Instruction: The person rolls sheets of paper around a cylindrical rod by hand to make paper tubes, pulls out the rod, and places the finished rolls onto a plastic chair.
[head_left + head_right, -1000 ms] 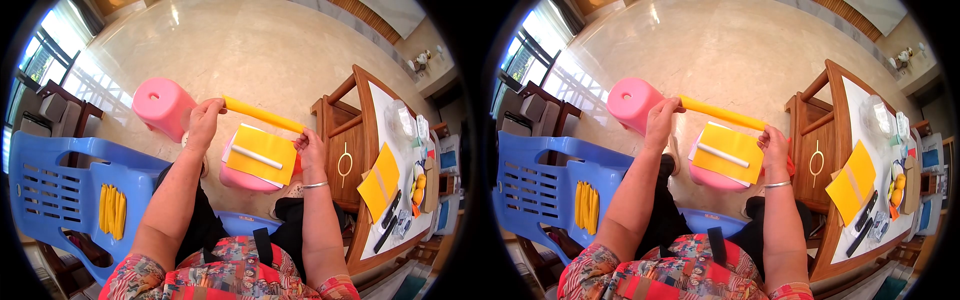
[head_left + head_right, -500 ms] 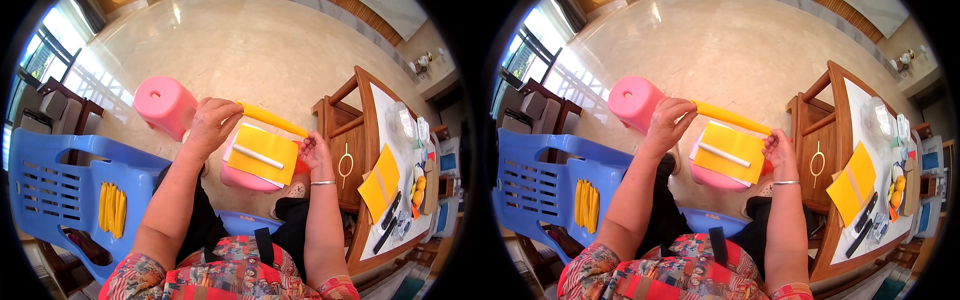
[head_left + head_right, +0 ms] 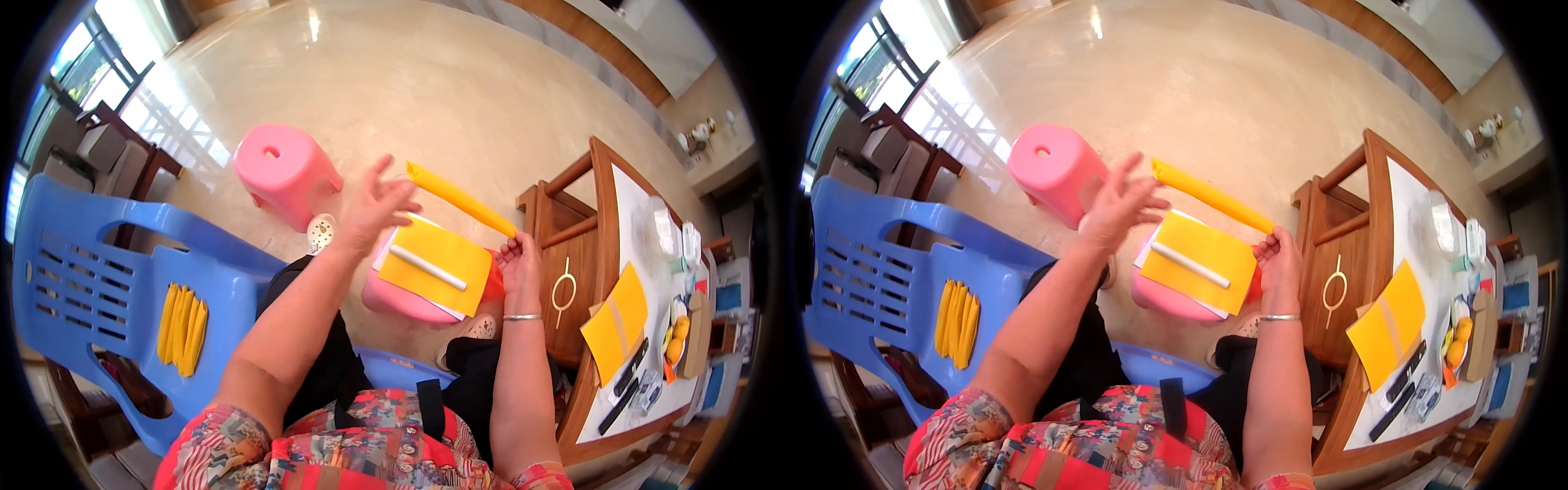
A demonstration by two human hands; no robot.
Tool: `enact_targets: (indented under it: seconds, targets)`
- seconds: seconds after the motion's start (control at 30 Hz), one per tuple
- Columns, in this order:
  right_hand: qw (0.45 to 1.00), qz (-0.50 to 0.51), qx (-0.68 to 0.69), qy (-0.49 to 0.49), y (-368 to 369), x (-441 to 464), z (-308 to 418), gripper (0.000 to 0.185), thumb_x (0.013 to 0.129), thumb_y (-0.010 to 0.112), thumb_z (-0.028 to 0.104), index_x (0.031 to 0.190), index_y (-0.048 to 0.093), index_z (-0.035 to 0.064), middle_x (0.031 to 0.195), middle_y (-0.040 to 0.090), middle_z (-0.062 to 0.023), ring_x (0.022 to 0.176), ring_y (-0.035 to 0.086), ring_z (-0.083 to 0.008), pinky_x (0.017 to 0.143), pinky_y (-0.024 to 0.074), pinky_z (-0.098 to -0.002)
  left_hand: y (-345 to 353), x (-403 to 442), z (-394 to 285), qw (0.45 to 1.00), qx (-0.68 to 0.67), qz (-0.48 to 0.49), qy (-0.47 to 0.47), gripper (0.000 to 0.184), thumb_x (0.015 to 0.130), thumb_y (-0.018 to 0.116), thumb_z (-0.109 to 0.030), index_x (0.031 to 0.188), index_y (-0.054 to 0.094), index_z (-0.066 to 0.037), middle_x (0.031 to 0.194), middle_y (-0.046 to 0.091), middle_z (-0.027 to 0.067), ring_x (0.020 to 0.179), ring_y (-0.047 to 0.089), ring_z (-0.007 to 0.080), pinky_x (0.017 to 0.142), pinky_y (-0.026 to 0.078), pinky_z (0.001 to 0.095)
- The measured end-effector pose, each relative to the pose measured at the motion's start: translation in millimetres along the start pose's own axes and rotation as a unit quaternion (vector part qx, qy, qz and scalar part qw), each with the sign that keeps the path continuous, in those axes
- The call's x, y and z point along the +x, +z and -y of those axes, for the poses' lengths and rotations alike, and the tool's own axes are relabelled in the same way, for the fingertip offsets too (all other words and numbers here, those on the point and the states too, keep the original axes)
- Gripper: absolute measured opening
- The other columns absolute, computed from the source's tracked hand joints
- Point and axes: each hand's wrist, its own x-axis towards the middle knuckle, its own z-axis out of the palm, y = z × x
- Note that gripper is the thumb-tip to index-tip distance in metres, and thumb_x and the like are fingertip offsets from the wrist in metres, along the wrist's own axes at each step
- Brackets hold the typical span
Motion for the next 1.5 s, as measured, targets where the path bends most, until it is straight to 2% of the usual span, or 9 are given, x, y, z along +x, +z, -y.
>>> enact_targets:
  seconds: [0.13, 0.2, 0.3, 0.43, 0.67, 0.73, 0.83, 1.07, 1.5]
  targets:
    - [0.994, 0.059, 0.043, 0.077, 8.8, -6.1, -34.0, 0.017, 0.092, 0.075, 0.027, 0.084, 0.063, 0.0166, 0.073, 0.061, 0.003, 0.068, 0.06, -0.0143, 0.065, 0.0519, -0.0346, 15.8, -2.4, 44.9, 0.995, 0.056, 0.069, -0.034, 0.096, 0.088, 0.083, -0.036, 0.159, 0.026, -0.005, 0.131, 0.064, 0.0143, 0.109, 0.068, 0.0197, 0.082, 0.059, 0.0335]
    - [0.99, 0.101, -0.005, 0.096, 21.4, -19.9, -48.0, 0.016, 0.092, 0.076, 0.028, 0.086, 0.066, 0.0169, 0.075, 0.064, 0.0037, 0.069, 0.063, -0.0135, 0.066, 0.0525, -0.0329, 28.6, -9.4, 69.0, 0.995, -0.064, 0.068, 0.018, 0.08, 0.086, 0.086, -0.032, 0.146, 0.044, 0.002, 0.12, 0.068, 0.0081, 0.111, 0.065, 0.0165, 0.097, 0.054, 0.0304]
    - [0.984, 0.15, -0.037, 0.086, 29.5, -32.2, -60.4, 0.016, 0.098, 0.072, 0.03, 0.097, 0.067, 0.0148, 0.082, 0.066, 0.0031, 0.073, 0.065, -0.0133, 0.068, 0.0534, -0.0316, 39.9, -16.0, 60.2, 0.993, -0.058, -0.101, 0.035, 0.031, 0.096, 0.073, -0.027, 0.113, 0.065, -0.002, 0.098, 0.068, 0.0047, 0.09, 0.065, 0.0134, 0.08, 0.055, 0.0295]
    - [0.984, 0.144, -0.093, 0.058, 43.3, -45.3, -47.2, 0.019, 0.099, 0.071, 0.032, 0.108, 0.069, 0.015, 0.085, 0.068, 0.0047, 0.075, 0.065, -0.0101, 0.068, 0.0536, -0.0281, 6.8, -19.7, 5.2, 0.955, -0.212, -0.206, 0.036, 0.025, 0.1, 0.064, -0.028, 0.089, 0.062, -0.005, 0.079, 0.066, 0.0055, 0.074, 0.067, 0.0173, 0.074, 0.055, 0.0322]
    - [0.983, 0.065, -0.171, 0.02, 16.0, -14.8, -44.9, 0.021, 0.096, 0.074, 0.03, 0.109, 0.069, 0.0149, 0.085, 0.067, 0.0061, 0.073, 0.065, -0.0066, 0.064, 0.0529, -0.0235, -188.4, -134.6, -120.5, 0.882, 0.169, -0.333, 0.288, 0.017, 0.1, 0.069, -0.025, 0.102, 0.069, -0.008, 0.078, 0.064, -0.0004, 0.071, 0.064, 0.0078, 0.062, 0.054, 0.0269]
    - [0.975, 0.081, -0.205, 0.006, 15.1, -11.2, -45.9, 0.019, 0.097, 0.073, 0.031, 0.107, 0.069, 0.0156, 0.084, 0.066, 0.0066, 0.072, 0.064, -0.0059, 0.062, 0.0522, -0.022, -243.3, -195.6, -136.1, 0.781, 0.43, -0.399, 0.215, 0.023, 0.095, 0.075, -0.026, 0.101, 0.069, -0.005, 0.076, 0.064, 0.0026, 0.072, 0.061, 0.0109, 0.066, 0.051, 0.0298]
    - [0.956, 0.097, -0.277, -0.004, 15.0, -9.5, -55.2, 0.018, 0.098, 0.072, 0.032, 0.105, 0.069, 0.0159, 0.084, 0.065, 0.0065, 0.07, 0.063, -0.0056, 0.06, 0.0514, -0.021, -351.3, -270.3, -95.5, 0.624, 0.646, -0.439, 0.027, 0.027, 0.09, 0.073, -0.032, 0.103, 0.07, -0.009, 0.091, 0.07, 0.0161, 0.087, 0.069, 0.036, 0.078, 0.054, 0.0446]
    - [0.878, 0.132, -0.461, -0.007, -6.2, -14.1, -82.5, 0.017, 0.1, 0.07, 0.029, 0.104, 0.068, 0.0119, 0.084, 0.064, 0.0028, 0.067, 0.061, -0.0066, 0.056, 0.0487, -0.02, -464.4, -353.6, -41.0, 0.556, 0.644, -0.453, -0.267, 0.032, 0.088, 0.072, -0.026, 0.118, 0.07, -0.015, 0.116, 0.073, 0.0127, 0.113, 0.067, 0.0354, 0.093, 0.052, 0.0479]
    - [0.859, 0.066, -0.508, -0.021, -42.2, 0.9, -82.0, 0.017, 0.1, 0.068, 0.026, 0.106, 0.069, 0.0099, 0.083, 0.062, 0.0027, 0.065, 0.057, -0.0067, 0.054, 0.0445, -0.0201, -530.0, -345.4, -31.3, 0.513, 0.605, -0.48, -0.375, 0.056, 0.086, 0.07, -0.019, 0.14, 0.061, -0.027, 0.136, 0.066, 0.0055, 0.135, 0.057, 0.026, 0.113, 0.038, 0.0569]
